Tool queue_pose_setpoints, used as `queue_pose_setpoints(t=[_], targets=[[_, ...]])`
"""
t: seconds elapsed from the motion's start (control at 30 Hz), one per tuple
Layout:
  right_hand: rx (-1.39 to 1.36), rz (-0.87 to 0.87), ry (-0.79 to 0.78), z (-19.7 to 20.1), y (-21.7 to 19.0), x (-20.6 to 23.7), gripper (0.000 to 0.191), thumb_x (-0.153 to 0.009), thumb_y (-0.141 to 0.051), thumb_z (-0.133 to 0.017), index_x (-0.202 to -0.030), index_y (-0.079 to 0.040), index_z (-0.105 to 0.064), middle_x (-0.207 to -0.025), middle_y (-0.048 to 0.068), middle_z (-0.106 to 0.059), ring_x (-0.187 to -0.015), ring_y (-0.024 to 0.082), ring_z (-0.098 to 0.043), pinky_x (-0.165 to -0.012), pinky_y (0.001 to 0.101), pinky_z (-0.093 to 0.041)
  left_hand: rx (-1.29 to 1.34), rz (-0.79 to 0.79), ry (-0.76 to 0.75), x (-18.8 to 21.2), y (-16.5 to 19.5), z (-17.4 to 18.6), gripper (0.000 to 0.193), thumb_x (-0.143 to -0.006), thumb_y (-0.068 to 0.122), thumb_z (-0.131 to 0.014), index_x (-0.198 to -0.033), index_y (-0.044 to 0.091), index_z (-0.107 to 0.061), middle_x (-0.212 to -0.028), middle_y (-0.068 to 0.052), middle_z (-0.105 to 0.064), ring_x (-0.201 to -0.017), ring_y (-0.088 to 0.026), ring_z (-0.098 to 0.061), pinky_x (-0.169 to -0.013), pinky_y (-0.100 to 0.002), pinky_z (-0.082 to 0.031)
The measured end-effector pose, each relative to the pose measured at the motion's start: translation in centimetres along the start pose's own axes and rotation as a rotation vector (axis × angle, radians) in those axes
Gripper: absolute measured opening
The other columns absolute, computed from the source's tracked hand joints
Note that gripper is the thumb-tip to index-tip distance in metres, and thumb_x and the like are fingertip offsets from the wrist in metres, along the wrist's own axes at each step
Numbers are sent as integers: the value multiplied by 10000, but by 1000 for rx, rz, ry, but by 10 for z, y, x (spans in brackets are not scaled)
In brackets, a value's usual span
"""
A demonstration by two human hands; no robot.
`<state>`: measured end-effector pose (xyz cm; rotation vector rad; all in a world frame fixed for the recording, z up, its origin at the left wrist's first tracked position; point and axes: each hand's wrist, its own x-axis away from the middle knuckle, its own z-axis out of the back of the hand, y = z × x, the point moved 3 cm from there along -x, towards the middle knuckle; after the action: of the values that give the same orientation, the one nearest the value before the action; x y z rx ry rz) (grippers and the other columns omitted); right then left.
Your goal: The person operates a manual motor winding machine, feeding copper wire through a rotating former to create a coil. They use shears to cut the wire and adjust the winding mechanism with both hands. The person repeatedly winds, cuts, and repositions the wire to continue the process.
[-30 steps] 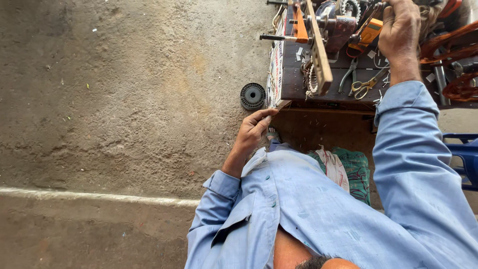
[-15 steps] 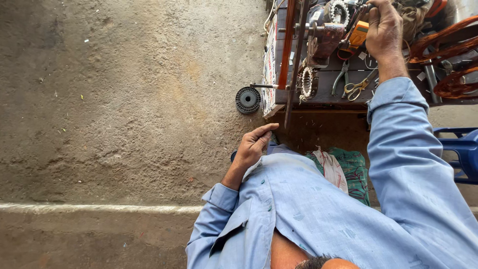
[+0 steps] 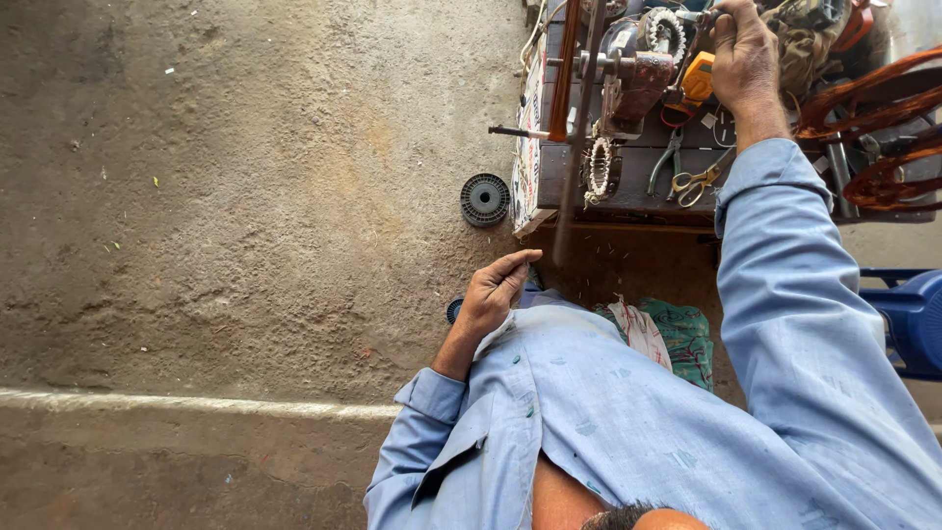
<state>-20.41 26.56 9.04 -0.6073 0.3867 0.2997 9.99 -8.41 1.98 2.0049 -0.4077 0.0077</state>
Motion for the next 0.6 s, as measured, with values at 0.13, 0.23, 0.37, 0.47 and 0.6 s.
queue_pose_setpoints(t=[0.13, 0.23, 0.37, 0.47, 0.6], targets=[[-18, -66, -38, -4, -3, -11, 162, -1213, -210, -510, -1281, -145, -642, -1029, 82, -710, -950, 225, -699, -764, 418, -558, -12, -9, 36, 2, -5, 0, 287, -1091, 81, -549, -1349, 21, -661, -719, 96, -438, -604, -12, -350, -528, -188, -311], [-36, -106, -62, -5, -5, -14, 189, -1194, -216, -541, -1269, -145, -699, -1029, 79, -721, -946, 217, -693, -786, 411, -551, -38, 10, 54, 6, -7, 0, 280, -1086, 85, -552, -1335, 19, -663, -715, 91, -455, -597, -16, -362, -518, -190, -323], [-58, -179, -105, -9, -15, -16, 221, -1165, -247, -583, -1280, -133, -734, -1056, 95, -744, -979, 215, -702, -838, 405, -553, -39, -14, 62, 10, -7, 1, 283, -1085, 92, -556, -1339, 24, -661, -719, 90, -456, -600, -15, -368, -520, -186, -328], [2, -205, -149, -12, -20, -16, 246, -1156, -272, -607, -1294, -119, -741, -1128, 137, -745, -1019, 262, -702, -883, 422, -548, 10, -19, 72, 14, -12, 1, 283, -1081, 82, -553, -1339, 23, -654, -740, 80, -485, -612, -18, -381, -533, -186, -336], [78, -234, -205, -21, -24, -12, 268, -1127, -279, -631, -1299, -104, -740, -1181, 195, -727, -1066, 332, -701, -941, 443, -539, 11, -56, 104, 18, -17, 3, 279, -1082, 54, -552, -1336, 24, -663, -767, 85, -494, -641, -10, -396, -563, -173, -348]])
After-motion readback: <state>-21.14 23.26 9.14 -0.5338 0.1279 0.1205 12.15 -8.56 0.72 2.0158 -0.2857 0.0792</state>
